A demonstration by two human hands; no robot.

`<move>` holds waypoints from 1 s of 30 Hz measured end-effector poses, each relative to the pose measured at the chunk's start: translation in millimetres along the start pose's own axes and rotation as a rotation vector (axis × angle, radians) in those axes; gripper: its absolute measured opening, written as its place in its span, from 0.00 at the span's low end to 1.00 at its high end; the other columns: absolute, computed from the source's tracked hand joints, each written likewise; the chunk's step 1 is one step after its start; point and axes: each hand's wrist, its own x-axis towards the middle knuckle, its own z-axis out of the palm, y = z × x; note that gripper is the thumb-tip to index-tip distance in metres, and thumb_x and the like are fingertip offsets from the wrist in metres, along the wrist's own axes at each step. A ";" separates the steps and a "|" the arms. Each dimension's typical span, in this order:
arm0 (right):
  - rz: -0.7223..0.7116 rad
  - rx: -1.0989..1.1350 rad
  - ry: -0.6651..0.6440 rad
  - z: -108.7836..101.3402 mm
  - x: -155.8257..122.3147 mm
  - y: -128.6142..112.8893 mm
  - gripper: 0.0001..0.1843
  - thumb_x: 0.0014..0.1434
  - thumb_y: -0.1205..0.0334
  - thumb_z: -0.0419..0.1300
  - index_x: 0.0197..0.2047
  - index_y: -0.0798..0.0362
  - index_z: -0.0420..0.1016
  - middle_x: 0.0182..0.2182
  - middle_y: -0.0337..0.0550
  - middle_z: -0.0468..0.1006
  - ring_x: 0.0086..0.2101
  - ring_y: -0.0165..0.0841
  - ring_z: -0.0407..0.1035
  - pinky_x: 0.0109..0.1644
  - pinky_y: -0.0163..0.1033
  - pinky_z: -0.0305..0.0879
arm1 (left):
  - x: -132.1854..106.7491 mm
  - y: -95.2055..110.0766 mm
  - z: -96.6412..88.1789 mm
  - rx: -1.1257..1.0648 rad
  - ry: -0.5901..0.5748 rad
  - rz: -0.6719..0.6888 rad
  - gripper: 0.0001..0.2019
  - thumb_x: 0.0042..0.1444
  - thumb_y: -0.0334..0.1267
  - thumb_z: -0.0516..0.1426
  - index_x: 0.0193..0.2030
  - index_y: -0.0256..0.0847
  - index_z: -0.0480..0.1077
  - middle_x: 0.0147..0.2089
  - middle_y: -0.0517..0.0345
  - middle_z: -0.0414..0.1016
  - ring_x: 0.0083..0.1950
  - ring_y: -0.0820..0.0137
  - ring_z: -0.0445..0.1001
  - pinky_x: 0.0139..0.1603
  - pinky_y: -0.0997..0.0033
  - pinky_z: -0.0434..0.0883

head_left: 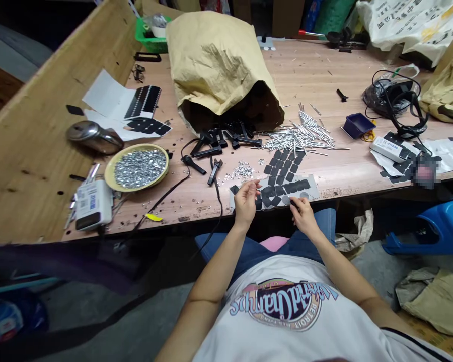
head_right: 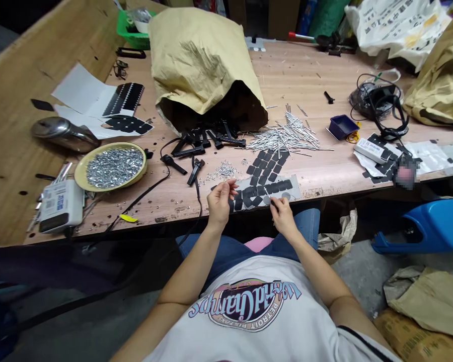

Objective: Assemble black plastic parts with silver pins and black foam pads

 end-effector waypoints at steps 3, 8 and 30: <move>0.030 0.147 0.229 -21.4 -17.8 14.1 0.20 0.57 0.51 0.53 0.50 0.49 0.72 0.42 0.45 0.64 0.20 0.21 0.62 0.18 0.32 0.63 | 2.7 -4.4 0.4 0.003 0.019 -0.023 0.20 0.53 0.55 0.56 0.34 0.37 0.75 0.31 0.54 0.75 0.25 0.77 0.67 0.25 0.77 0.64; 0.354 0.193 0.609 -79.3 -44.6 76.4 0.23 0.54 0.50 0.55 0.51 0.52 0.68 0.33 0.42 0.69 0.20 0.26 0.65 0.22 0.36 0.67 | 11.7 -12.4 3.4 0.056 0.024 -0.032 0.16 0.51 0.50 0.59 0.35 0.38 0.75 0.32 0.55 0.75 0.27 0.76 0.69 0.28 0.77 0.67; -0.249 -0.877 0.097 -26.7 204.4 -48.9 0.17 0.61 0.71 0.43 0.48 0.61 0.68 0.42 0.60 0.72 0.42 0.43 0.64 0.41 0.44 0.62 | 90.5 -5.9 2.3 0.742 0.070 -0.005 0.08 0.53 0.34 0.54 0.37 0.37 0.74 0.41 0.49 0.75 0.38 0.66 0.73 0.46 0.65 0.69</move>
